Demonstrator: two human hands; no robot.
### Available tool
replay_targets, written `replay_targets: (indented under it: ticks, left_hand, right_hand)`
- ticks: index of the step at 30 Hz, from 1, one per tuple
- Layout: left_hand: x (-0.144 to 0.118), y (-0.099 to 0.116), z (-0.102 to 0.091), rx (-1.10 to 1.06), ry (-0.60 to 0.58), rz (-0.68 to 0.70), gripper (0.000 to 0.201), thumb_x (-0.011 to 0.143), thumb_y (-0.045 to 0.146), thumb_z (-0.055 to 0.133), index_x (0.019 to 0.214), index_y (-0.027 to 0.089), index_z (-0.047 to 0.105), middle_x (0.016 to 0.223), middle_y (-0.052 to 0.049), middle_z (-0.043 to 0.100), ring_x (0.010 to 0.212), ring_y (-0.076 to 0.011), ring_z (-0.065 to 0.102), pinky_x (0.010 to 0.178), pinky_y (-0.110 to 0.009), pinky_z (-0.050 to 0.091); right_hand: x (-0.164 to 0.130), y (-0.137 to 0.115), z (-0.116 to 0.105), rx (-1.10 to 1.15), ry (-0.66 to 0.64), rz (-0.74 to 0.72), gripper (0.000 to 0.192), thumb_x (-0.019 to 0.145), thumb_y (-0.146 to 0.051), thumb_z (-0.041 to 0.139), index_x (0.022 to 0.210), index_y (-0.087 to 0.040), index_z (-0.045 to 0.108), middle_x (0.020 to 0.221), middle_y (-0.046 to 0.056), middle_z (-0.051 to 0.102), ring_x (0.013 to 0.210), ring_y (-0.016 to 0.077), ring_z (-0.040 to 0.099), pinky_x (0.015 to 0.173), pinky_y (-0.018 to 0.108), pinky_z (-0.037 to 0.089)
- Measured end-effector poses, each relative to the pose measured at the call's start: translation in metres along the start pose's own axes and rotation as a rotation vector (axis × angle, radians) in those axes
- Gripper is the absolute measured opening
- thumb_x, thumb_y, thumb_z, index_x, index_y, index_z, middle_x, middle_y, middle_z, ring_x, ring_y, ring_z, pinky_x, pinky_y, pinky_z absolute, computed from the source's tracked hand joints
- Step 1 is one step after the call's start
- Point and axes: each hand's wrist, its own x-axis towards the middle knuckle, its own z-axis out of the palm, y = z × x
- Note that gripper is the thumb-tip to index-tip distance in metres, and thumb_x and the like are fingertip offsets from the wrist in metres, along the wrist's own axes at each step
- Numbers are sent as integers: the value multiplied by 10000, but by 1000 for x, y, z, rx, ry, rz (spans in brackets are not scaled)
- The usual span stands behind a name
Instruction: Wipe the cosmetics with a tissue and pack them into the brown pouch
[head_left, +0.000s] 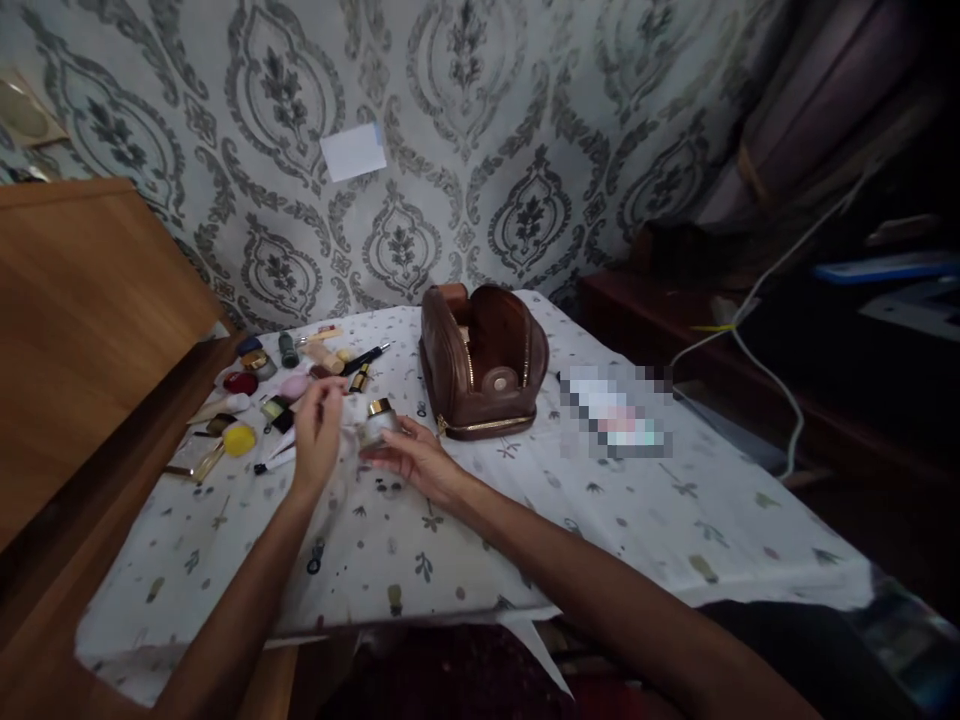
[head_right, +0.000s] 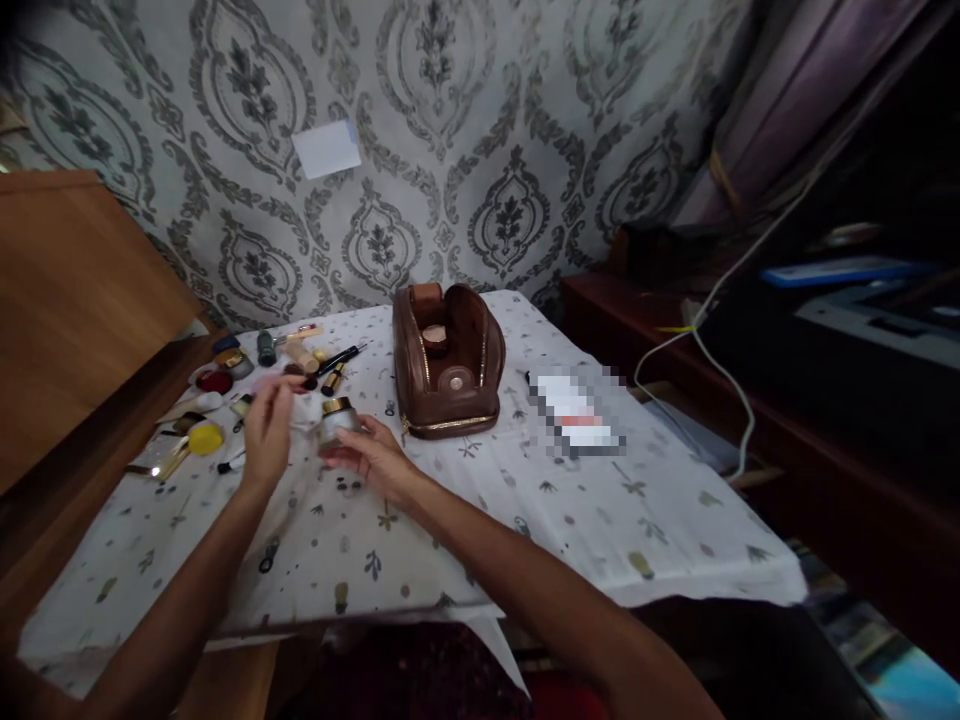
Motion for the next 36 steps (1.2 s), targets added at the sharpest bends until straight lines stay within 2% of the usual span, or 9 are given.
replay_targets:
  ticks: [2,4,12,15,19,23,29,34,36]
  left_hand:
    - [-11,4,11,51,-186,183,333,961,447,434,1131,251,644,1215,-76,658,1186,-234,584,1058,-388,434]
    - [-19,3,19,84,-302,240,348,959,421,444,1189,250,641,1279,-84,644,1239,-239,564,1089,-407,414]
    - [-15,-12,18,-32,-250,-84,321,920,457,478,988,233,699,1011,-51,721,993,-241,639,937,-376,480]
    - [-12,-14,14,-43,-334,-182,327,889,471,503,934,222,711,945,-34,724,938,-239,641,880,-354,487]
    - [-12,-20,11,-80,-445,-231,306,856,451,533,937,215,710,938,-23,723,939,-233,631,842,-325,486]
    - [-15,-24,8,-107,-451,-301,322,833,419,534,1017,206,692,978,-25,708,935,-225,620,833,-319,486]
    - [-15,-23,3,-236,-438,-516,341,755,387,571,1025,218,695,1018,-20,668,746,-176,591,579,-252,455]
    - [-12,-29,-1,-370,-347,-661,352,619,251,604,954,202,699,617,48,535,510,-113,454,499,-226,350]
    - [-12,-31,0,-443,-308,-746,331,591,240,630,913,195,689,552,69,487,466,-102,426,471,-218,318]
  right_hand:
    - [2,0,-2,24,16,-8,562,603,-395,900,940,-213,489,830,-14,692,710,164,723,637,262,582]
    - [2,0,-4,-2,39,-24,563,609,-395,892,921,-230,454,743,-53,660,640,145,703,588,242,557]
    - [1,-2,-10,-394,-38,-55,564,651,-472,832,1055,-206,542,731,-38,644,606,144,651,542,238,484]
    - [4,2,-14,-572,-72,-106,585,675,-447,805,1136,-194,547,819,-12,639,657,148,625,587,259,489]
    - [5,11,-19,-918,-18,-338,594,668,-295,807,1202,-185,573,1047,42,618,834,167,590,707,277,493]
    - [2,17,-21,-1125,-43,-480,615,712,-242,777,1275,-181,538,1165,95,590,1001,234,575,832,367,510]
    - [-6,16,-19,-1246,-187,-526,606,812,-283,731,1351,-203,465,1192,108,552,1050,248,567,869,399,520]
    - [-13,11,-14,-1299,-314,-564,592,844,-207,671,1380,-249,423,1299,102,519,1189,260,532,987,426,480]
    - [-13,10,-13,-1266,-316,-569,618,833,-191,681,1388,-263,418,1311,93,526,1218,260,523,1018,441,461]
